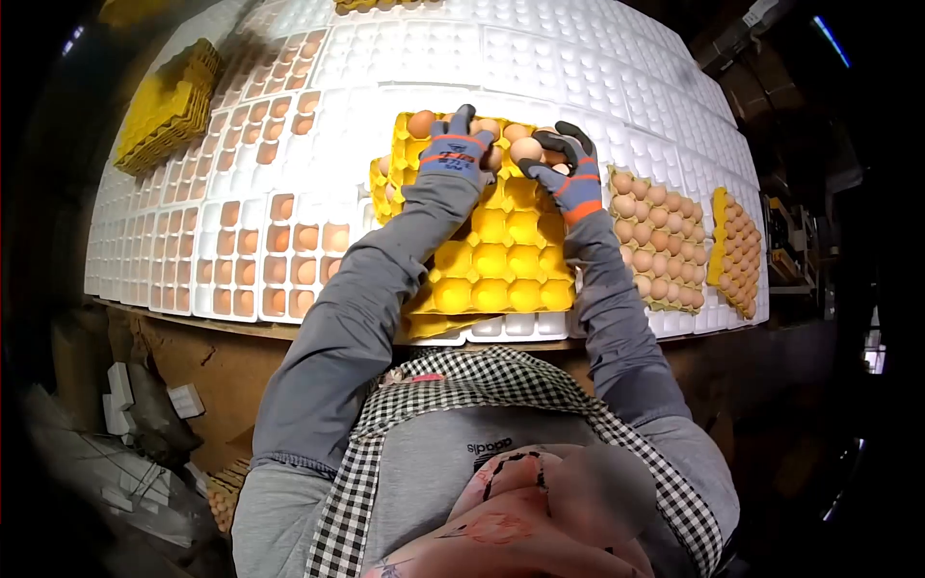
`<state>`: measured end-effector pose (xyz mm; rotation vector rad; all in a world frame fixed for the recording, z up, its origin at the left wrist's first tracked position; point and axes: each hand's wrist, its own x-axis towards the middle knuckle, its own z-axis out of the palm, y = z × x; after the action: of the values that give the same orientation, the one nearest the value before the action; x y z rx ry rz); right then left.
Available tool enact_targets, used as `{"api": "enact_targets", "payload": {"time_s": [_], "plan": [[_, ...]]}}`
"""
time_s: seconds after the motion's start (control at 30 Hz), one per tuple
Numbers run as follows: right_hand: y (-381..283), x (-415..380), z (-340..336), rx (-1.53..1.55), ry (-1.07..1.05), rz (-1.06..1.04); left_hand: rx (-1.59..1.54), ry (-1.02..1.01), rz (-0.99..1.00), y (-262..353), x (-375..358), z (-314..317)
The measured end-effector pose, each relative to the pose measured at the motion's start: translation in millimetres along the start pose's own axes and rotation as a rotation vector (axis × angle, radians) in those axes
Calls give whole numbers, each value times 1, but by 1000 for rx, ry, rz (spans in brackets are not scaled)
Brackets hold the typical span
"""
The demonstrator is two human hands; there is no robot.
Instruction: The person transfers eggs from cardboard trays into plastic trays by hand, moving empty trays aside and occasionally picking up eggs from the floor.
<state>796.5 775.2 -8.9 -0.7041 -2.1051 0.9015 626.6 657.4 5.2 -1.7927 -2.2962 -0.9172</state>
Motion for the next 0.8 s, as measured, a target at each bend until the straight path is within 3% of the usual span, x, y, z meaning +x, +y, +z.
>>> {"api": "enact_targets", "payload": {"time_s": [0.03, 0.07, 0.13, 0.17, 0.2, 0.27, 0.3, 0.33, 0.4, 0.47, 0.53, 0.57, 0.6, 0.67, 0.7, 0.73, 0.8], "plan": [[-19, -4, -5, 484, -69, 254, -85, 169, -82, -13, -5, 4], [-38, -9, -8, 969, -137, 522, -567, 238, -139, -26, -2, -1], [-54, -14, 16, 1235, -224, 454, -1790, 72, -703, -29, -25, -43], [-79, -9, 28, 1462, -287, 583, -1936, 162, -815, -25, -44, -68], [-94, -5, 47, 1334, -350, 488, -1965, 249, -954, -22, -67, -95], [-109, 12, 89, 1327, -565, 460, -1857, 324, -856, -52, -112, -100], [-139, 18, 110, 971, -534, 389, -1648, 393, -773, -66, -129, -108], [-141, 29, 137, 1077, -608, 529, -1258, 387, -707, -92, -147, -104], [-158, 45, 198, 601, -733, 349, -538, 456, -705, -138, -181, -85], [-135, 42, 267, 102, -667, -161, -378, 397, -742, -157, -191, -96], [-144, 51, 308, -701, -994, -189, -346, 404, -744, -176, -194, -96], [-119, 52, 335, -645, -1045, -89, -304, 424, -757, -182, -196, -107], [-107, 52, 344, -530, -983, -131, -260, 446, -769, -190, -195, -122], [-142, 64, 340, -139, -793, -103, -141, 514, -757, -215, -193, -135], [-139, 73, 353, -180, -771, -221, -5, 468, -790, -231, -193, -138], [-132, 81, 363, -425, -821, -336, 134, 409, -814, -246, -194, -140], [-125, 94, 382, -576, -834, -466, 199, 220, -799, -273, -194, -135]]}}
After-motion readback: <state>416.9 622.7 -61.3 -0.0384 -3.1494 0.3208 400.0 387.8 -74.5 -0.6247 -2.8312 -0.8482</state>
